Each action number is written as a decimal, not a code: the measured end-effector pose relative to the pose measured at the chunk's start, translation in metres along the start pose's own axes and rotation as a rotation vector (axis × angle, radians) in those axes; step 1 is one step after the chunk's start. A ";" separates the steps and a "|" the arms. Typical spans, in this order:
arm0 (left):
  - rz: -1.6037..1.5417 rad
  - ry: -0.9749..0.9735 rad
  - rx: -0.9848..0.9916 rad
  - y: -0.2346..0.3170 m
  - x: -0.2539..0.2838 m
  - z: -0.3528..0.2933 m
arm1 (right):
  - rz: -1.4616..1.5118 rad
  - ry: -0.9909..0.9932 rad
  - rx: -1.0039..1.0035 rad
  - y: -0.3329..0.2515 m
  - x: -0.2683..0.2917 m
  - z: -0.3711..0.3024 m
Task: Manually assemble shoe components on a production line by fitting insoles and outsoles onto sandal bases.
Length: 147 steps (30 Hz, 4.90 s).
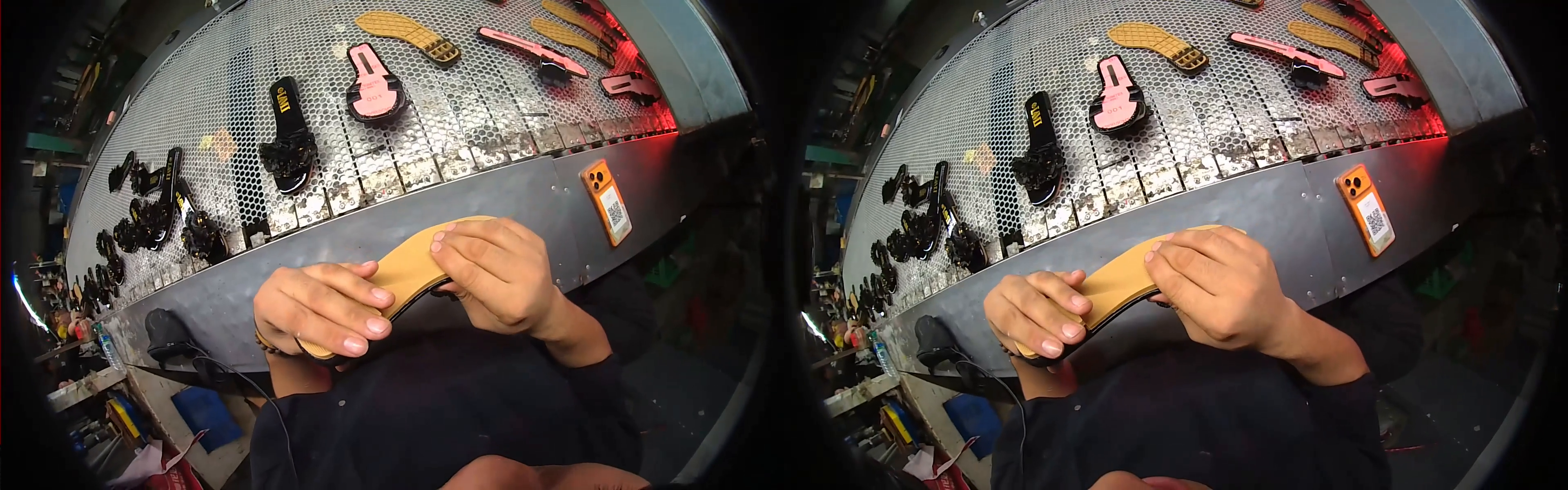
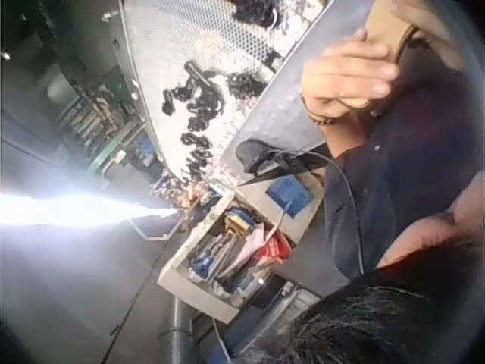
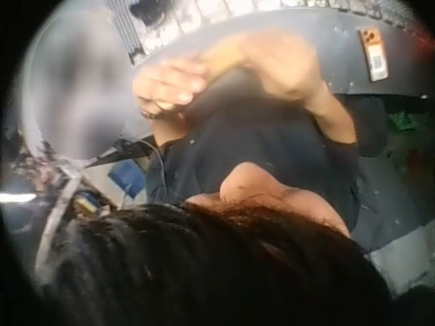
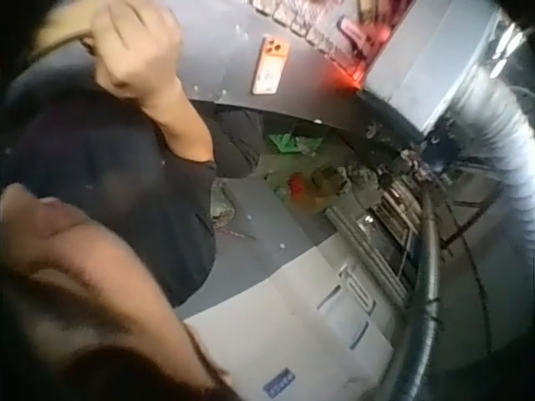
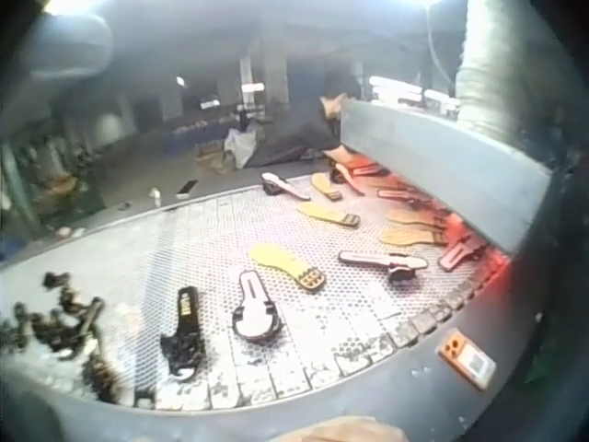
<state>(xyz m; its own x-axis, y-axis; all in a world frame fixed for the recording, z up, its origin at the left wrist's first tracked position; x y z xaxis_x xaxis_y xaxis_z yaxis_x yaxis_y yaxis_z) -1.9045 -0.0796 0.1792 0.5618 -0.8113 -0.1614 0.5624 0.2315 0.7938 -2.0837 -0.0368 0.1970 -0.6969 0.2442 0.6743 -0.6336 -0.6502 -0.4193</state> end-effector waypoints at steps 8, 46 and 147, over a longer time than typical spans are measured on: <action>0.419 0.327 0.776 -0.110 -0.022 -0.065 | 0.664 -0.201 -0.857 0.049 -0.053 -0.049; 1.222 0.899 0.044 -0.041 0.064 0.031 | -0.466 -0.304 -0.587 0.100 0.046 -0.134; -0.427 0.638 0.459 -0.211 -0.061 0.056 | -0.199 -0.238 -0.229 0.083 0.050 -0.048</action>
<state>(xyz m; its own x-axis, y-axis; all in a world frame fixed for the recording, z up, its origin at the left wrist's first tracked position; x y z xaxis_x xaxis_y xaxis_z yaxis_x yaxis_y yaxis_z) -2.0912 -0.1090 0.0546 0.6679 -0.2941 -0.6837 0.5796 -0.3707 0.7257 -2.1873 -0.0443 0.1664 -0.4722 0.1579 0.8673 -0.8260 -0.4229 -0.3727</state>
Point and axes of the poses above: each hand's wrist, its own z-axis towards the middle knuckle, its own x-axis out of the back of the hand, y = z × x, the point moved 10 cm from there along z, towards the middle knuckle, and after that the axes turned 1 degree about -z, right-handed, at the moved point
